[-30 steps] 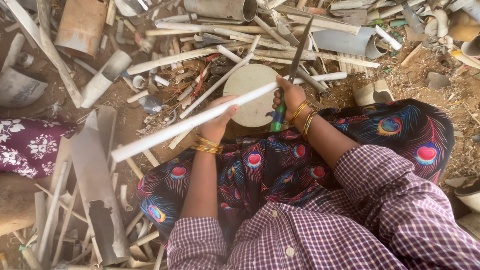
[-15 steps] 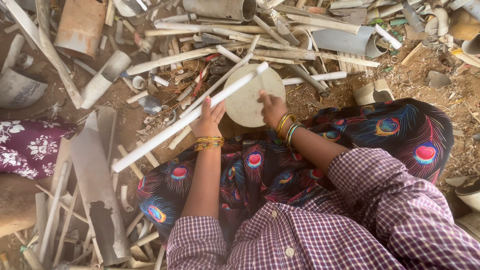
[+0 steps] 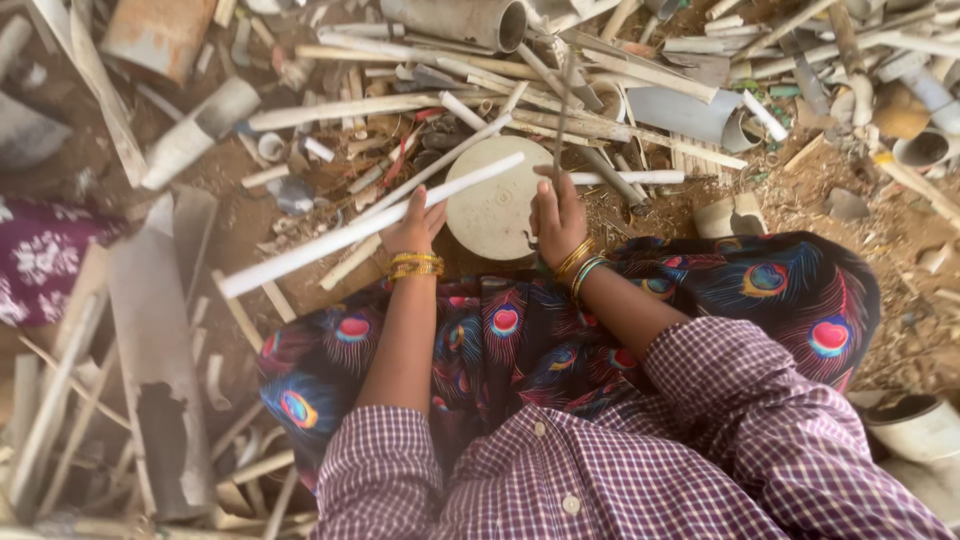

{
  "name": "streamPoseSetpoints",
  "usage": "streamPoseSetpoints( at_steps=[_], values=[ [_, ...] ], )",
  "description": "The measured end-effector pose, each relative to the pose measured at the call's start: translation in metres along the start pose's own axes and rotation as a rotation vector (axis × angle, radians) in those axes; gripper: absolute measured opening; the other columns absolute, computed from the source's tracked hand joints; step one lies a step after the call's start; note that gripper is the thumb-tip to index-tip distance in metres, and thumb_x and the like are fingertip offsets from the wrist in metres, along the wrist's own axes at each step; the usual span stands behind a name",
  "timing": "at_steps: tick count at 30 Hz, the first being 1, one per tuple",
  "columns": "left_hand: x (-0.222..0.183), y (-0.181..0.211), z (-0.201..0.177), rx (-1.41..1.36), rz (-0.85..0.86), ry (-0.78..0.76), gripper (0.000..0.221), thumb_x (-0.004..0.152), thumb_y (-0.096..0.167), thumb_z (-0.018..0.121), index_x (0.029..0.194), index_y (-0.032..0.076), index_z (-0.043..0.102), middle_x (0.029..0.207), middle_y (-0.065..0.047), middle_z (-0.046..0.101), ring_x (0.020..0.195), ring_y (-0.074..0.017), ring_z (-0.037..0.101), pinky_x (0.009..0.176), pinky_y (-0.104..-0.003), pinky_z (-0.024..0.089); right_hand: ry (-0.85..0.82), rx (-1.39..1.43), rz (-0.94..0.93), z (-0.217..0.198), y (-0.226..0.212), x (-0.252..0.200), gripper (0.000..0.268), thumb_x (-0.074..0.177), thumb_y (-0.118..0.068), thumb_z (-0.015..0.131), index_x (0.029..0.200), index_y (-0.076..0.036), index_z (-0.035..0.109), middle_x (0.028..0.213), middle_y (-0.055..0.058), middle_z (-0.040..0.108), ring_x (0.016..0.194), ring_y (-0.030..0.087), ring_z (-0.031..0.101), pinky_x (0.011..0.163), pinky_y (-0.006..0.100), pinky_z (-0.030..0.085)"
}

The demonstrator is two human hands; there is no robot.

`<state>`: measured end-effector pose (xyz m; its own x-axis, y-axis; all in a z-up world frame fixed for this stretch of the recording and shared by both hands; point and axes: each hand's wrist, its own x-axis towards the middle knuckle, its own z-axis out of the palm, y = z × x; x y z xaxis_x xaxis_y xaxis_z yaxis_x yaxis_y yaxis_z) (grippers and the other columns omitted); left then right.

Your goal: The person uses a knife to cut and carve sections of white PVC pipe while sitting on the ground among a large pile of scrap pipe and fittings.

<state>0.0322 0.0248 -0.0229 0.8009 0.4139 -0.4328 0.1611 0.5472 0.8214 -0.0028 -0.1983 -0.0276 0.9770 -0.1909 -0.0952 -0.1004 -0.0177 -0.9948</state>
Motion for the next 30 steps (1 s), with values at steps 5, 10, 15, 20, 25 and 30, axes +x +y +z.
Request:
streamPoseSetpoints(
  at_steps=[5, 10, 15, 20, 25, 30],
  values=[
    [0.027, -0.027, -0.009, -0.013, -0.035, -0.025, 0.050, 0.083, 0.009, 0.083, 0.110, -0.020, 0.053, 0.102, -0.033, 0.070, 0.085, -0.0476, 0.076, 0.071, -0.050, 0.068, -0.255, -0.444, 0.184, 0.006, 0.024, -0.006, 0.038, 0.112, -0.042, 0.053, 0.115, -0.009, 0.072, 0.063, -0.006, 0.059, 0.052, 0.001, 0.052, 0.049, 0.020, 0.041],
    [0.073, -0.071, -0.038, -0.262, -0.187, -0.153, 0.044, 0.083, 0.009, 0.080, 0.104, -0.021, 0.055, 0.096, -0.035, 0.069, 0.081, -0.0498, 0.077, 0.069, -0.056, 0.066, -0.207, -0.390, 0.218, -0.005, 0.079, 0.008, 0.033, 0.106, -0.035, 0.050, 0.118, -0.011, 0.068, 0.069, 0.001, 0.057, 0.053, 0.013, 0.052, 0.047, 0.031, 0.044],
    [0.092, -0.113, -0.029, 0.010, -0.396, -0.176, 0.046, 0.084, 0.016, 0.080, 0.113, -0.011, 0.055, 0.103, -0.028, 0.071, 0.088, -0.0450, 0.076, 0.072, -0.051, 0.065, -0.343, -0.642, -0.054, -0.023, 0.115, 0.037, 0.028, 0.101, -0.023, 0.050, 0.114, -0.010, 0.071, 0.087, 0.001, 0.067, 0.061, 0.016, 0.063, 0.054, 0.030, 0.051],
    [0.082, -0.108, -0.025, -0.015, -0.329, -0.050, 0.045, 0.085, 0.019, 0.079, 0.115, -0.002, 0.053, 0.107, -0.024, 0.072, 0.093, -0.0410, 0.076, 0.078, -0.051, 0.066, -0.140, -0.066, 0.432, -0.034, 0.090, 0.051, 0.044, 0.105, -0.047, 0.050, 0.107, -0.006, 0.065, 0.060, 0.005, 0.049, 0.046, 0.018, 0.045, 0.041, 0.034, 0.037],
    [0.100, -0.030, -0.060, 1.756, 0.395, -0.164, 0.035, 0.106, 0.047, 0.053, 0.116, 0.016, 0.067, 0.103, -0.016, 0.074, 0.093, -0.0352, 0.071, 0.087, -0.050, 0.056, -0.060, 0.037, 0.431, -0.028, 0.023, 0.037, 0.053, 0.107, -0.052, 0.044, 0.105, -0.002, 0.064, 0.061, 0.003, 0.052, 0.048, 0.015, 0.048, 0.045, 0.029, 0.040],
    [0.061, 0.114, -0.239, 1.425, 0.301, 0.267, 0.038, 0.107, 0.042, 0.052, 0.122, 0.009, 0.062, 0.112, -0.019, 0.071, 0.102, -0.0361, 0.069, 0.094, -0.048, 0.056, -0.117, 0.260, 0.519, -0.035, -0.028, 0.026, 0.052, 0.106, -0.053, 0.044, 0.111, -0.004, 0.062, 0.063, 0.002, 0.050, 0.049, 0.014, 0.047, 0.047, 0.031, 0.042]
  ],
)
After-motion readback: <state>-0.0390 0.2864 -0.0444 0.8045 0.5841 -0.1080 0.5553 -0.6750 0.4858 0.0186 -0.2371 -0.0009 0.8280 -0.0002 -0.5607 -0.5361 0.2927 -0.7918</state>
